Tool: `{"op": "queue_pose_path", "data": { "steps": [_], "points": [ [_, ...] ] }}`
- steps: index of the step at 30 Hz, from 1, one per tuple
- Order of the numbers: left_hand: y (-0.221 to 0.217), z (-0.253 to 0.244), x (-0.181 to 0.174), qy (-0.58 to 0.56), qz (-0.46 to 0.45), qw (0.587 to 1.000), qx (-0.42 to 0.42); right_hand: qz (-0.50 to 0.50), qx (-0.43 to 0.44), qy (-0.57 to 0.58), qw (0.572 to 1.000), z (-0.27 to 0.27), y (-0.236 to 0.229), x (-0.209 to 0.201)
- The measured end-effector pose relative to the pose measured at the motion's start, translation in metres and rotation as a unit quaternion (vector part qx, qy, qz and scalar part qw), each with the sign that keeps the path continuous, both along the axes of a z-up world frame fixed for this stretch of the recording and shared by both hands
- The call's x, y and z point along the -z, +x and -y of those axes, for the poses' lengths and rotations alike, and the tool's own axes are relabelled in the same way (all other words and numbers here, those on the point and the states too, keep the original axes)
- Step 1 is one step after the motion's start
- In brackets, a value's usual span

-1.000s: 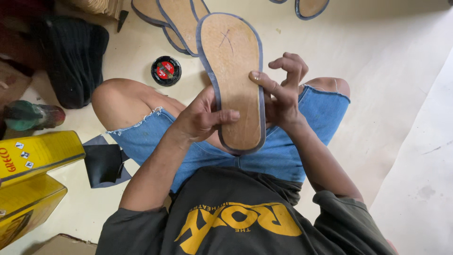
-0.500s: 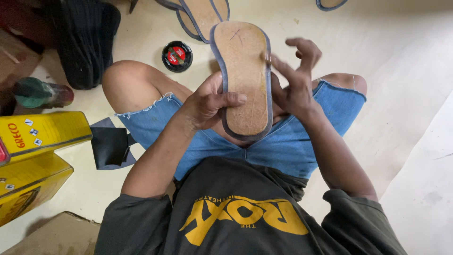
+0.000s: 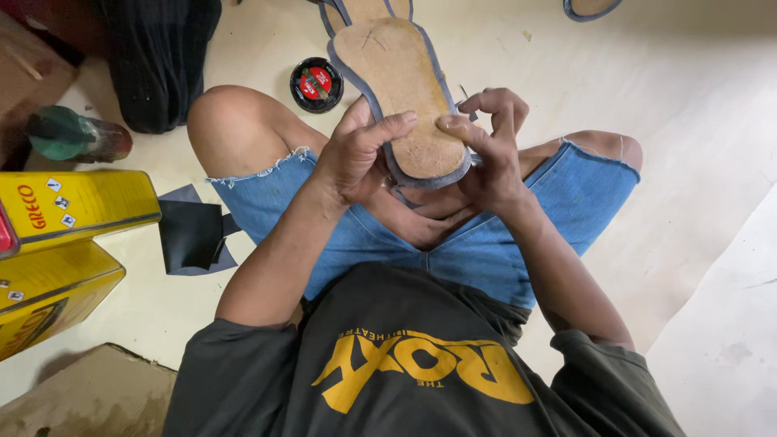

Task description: The person sits on the floor and applies a viscous substance to the edges of several sandal soles using their fingers. They handle each sole one at a time, spreading the substance along the perimeter, then place the treated soles on the floor.

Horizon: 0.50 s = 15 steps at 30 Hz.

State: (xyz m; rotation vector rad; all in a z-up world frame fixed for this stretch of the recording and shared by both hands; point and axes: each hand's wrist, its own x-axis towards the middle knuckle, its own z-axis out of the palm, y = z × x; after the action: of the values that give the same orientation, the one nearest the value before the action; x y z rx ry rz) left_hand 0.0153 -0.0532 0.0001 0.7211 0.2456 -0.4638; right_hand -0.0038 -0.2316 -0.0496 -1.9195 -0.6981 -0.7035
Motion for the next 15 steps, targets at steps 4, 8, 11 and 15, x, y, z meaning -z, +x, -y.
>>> {"op": "queue_pose_path", "data": {
  "steps": [4, 8, 11, 15],
  "points": [
    [0.004, -0.004, 0.005, 0.029, -0.005, 0.999, -0.029, 0.047, 0.088, -0.071, 0.992, -0.002, -0.002, 0.005],
    [0.008, -0.004, 0.004, 0.048, -0.065, 0.992, -0.1, 0.107, 0.169, -0.16, 0.967, -0.004, -0.012, 0.001],
    [0.007, 0.005, -0.018, 0.05, -0.054, 0.986, -0.149, 0.105, 0.223, -0.184, 0.952, -0.009, -0.012, -0.006],
    [0.007, 0.009, -0.031, 0.069, -0.016, 0.975, -0.208, 0.093, 0.249, -0.182, 0.947, -0.017, -0.011, -0.001]
  ]
}}
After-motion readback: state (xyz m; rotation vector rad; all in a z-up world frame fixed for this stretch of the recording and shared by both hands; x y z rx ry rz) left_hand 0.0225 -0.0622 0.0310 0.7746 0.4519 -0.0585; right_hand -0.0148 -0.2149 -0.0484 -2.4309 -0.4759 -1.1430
